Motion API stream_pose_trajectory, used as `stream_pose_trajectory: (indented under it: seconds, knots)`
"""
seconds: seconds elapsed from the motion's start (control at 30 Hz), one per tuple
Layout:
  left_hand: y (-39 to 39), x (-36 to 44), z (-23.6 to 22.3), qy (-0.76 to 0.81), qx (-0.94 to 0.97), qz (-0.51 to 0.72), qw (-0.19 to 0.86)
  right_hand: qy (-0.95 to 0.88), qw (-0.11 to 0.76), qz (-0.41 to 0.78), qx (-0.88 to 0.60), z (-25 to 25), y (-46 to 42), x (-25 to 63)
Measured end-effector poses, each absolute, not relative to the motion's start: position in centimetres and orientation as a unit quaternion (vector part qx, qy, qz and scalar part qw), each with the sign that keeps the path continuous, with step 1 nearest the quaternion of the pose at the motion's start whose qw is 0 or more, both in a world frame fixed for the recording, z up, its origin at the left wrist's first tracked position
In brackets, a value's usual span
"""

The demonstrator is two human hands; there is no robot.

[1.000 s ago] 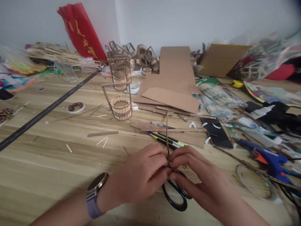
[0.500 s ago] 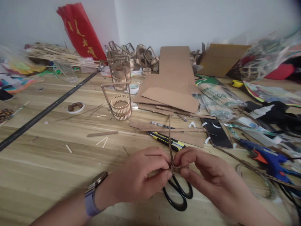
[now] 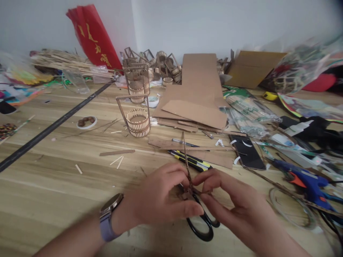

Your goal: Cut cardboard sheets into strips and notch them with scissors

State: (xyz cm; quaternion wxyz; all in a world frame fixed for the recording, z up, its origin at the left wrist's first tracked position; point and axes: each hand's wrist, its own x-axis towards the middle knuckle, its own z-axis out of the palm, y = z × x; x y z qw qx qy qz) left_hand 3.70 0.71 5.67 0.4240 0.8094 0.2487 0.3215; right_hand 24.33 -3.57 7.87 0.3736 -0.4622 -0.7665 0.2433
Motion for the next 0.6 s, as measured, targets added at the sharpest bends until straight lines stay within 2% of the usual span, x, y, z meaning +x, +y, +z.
stream_pose_trajectory:
  seconds: [0.17, 0.33, 0.47, 0.6]
  knots:
    - [0.3, 3.8, 5.7, 0.278, 0.836, 0.304, 0.364, -0.798, 0.354, 0.166, -0.458, 7.5, -4.3, 24.0]
    - [0.2, 3.9, 5.9, 0.268, 0.832, 0.318, 0.367, -0.815, 0.309, 0.138, -0.470, 7.7, -4.8, 24.4]
    - [0.0, 3.9, 6.0, 0.265, 0.819, 0.326, 0.391, -0.789, 0.299, 0.184, -0.504, 7.9, -4.9, 25.0]
    - [0.0, 3.7, 6.1, 0.254, 0.809, 0.327, 0.418, -0.728, 0.316, 0.304, -0.527, 8.2, -4.6, 25.5]
